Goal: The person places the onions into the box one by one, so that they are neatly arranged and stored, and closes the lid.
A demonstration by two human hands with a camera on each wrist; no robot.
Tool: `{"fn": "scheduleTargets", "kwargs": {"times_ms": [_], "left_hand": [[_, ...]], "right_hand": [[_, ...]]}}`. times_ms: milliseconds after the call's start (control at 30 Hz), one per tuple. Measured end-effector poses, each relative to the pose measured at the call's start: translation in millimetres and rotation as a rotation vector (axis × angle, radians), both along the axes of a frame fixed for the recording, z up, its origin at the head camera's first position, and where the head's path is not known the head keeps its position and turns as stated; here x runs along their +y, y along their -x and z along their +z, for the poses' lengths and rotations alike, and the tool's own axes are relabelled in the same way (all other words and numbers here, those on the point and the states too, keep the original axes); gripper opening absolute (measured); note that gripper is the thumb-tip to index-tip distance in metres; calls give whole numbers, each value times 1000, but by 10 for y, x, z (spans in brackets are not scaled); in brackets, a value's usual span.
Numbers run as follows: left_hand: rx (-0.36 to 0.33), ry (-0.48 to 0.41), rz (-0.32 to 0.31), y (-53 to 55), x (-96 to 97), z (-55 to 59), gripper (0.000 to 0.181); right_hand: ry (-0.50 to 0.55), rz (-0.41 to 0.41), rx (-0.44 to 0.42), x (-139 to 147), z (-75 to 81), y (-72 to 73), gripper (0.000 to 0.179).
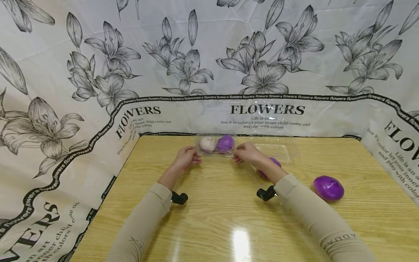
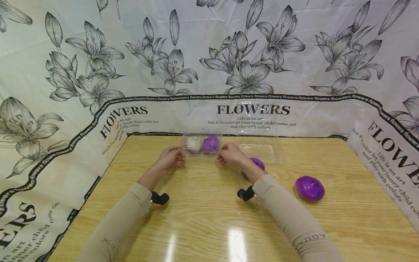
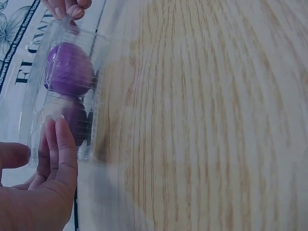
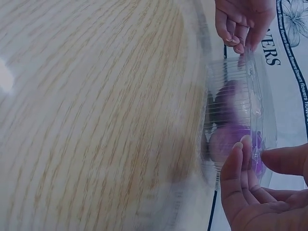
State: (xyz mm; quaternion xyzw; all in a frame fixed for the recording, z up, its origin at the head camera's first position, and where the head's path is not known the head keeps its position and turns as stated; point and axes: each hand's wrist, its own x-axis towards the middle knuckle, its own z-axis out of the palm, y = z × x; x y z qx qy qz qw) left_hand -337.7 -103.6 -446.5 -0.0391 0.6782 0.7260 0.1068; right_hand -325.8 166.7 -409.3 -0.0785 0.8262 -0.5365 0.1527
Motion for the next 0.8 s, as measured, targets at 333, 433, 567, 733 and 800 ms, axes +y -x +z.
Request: {"fn": "scheduleTargets", "kwargs": {"times_ms": [333, 433, 567, 733, 800], "left_hand": [[34, -4, 4, 6, 5, 2, 44], [36, -8, 10, 3, 4, 4, 44], [32, -12, 14, -6, 9, 7, 44], [28, -20, 19, -21, 17, 12, 43], [33, -20, 21, -23, 17, 13, 43]], "right_hand": [[23, -19, -15, -2, 6, 43, 49], [25, -26, -14, -3, 3, 40, 48], [27, -34, -20, 0, -9, 32, 49], [34, -45, -27, 1, -27, 29, 50], [36, -45, -27, 1, -31, 29, 50]]}}
